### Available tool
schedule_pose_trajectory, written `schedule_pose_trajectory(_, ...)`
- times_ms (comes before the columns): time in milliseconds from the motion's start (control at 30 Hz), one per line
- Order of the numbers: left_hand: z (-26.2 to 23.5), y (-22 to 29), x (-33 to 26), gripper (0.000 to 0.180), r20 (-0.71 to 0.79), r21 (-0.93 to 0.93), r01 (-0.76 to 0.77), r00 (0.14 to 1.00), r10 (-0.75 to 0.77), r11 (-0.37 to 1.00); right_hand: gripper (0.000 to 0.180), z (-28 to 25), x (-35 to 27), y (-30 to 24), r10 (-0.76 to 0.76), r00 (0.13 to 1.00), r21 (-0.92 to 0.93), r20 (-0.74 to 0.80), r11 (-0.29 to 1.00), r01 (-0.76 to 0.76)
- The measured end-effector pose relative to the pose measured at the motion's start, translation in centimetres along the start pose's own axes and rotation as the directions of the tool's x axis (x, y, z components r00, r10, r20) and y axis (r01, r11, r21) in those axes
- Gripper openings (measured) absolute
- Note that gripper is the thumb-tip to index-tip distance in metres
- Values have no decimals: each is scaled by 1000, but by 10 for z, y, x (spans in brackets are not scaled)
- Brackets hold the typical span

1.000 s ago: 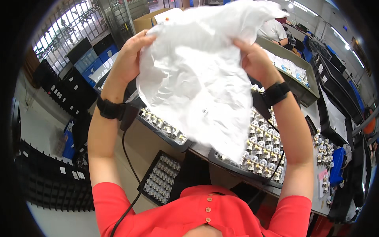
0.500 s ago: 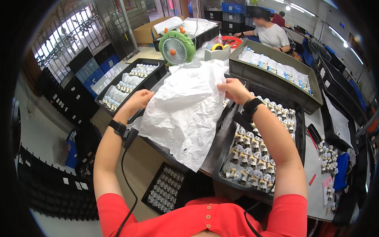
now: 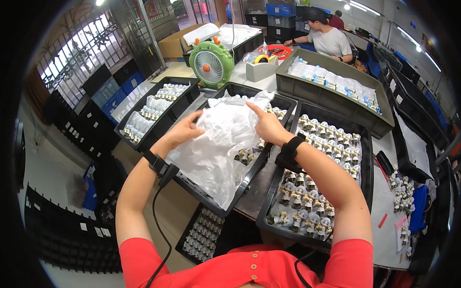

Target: The person picks up small, cylindrical, metallic components from a tray, rotates them in their hands to inspect them, and places them back into the tray. The person repeats this process for multiple items throughout the clip.

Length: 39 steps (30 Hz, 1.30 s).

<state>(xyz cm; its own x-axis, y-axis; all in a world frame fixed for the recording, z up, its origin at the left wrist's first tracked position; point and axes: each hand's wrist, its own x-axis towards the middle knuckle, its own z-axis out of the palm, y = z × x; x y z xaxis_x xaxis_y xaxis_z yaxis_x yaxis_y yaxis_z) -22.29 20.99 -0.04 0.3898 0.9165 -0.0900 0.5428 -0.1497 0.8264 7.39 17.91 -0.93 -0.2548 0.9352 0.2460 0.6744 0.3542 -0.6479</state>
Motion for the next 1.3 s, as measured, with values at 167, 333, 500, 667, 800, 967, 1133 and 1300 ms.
schedule_pose_trajectory(167,-27,15,4,66,-341,618,-63,876,340,783,33,-11,-10,25,-148,976,-140,-160,982,126)
schedule_pose_trajectory(333,-80,-9,14,50,-503,358,-175,792,348,917,30,-34,-13,-13,-207,935,-5,-287,977,215)
schedule_pose_trajectory(500,-108,-7,18,48,-372,443,-104,883,288,890,33,-42,-5,-5,-113,955,94,-275,985,144)
schedule_pose_trajectory(667,-92,-32,29,49,-200,705,110,979,48,701,36,-18,-9,24,16,999,-84,38,996,-13)
schedule_pose_trajectory(800,-50,-5,34,52,-192,910,215,976,-101,355,35,-12,-15,20,85,971,-263,224,965,-24)
schedule_pose_trajectory(967,1,30,68,48,96,674,-279,951,293,685,35,-38,-5,25,-19,956,-147,291,987,64)
schedule_pose_trajectory(1133,60,30,72,74,68,783,-65,998,19,619,32,-59,24,18,89,985,-319,145,947,-39)
schedule_pose_trajectory(1300,96,22,80,94,264,743,-138,960,-97,655,53,-36,51,67,133,991,-457,10,882,-114)
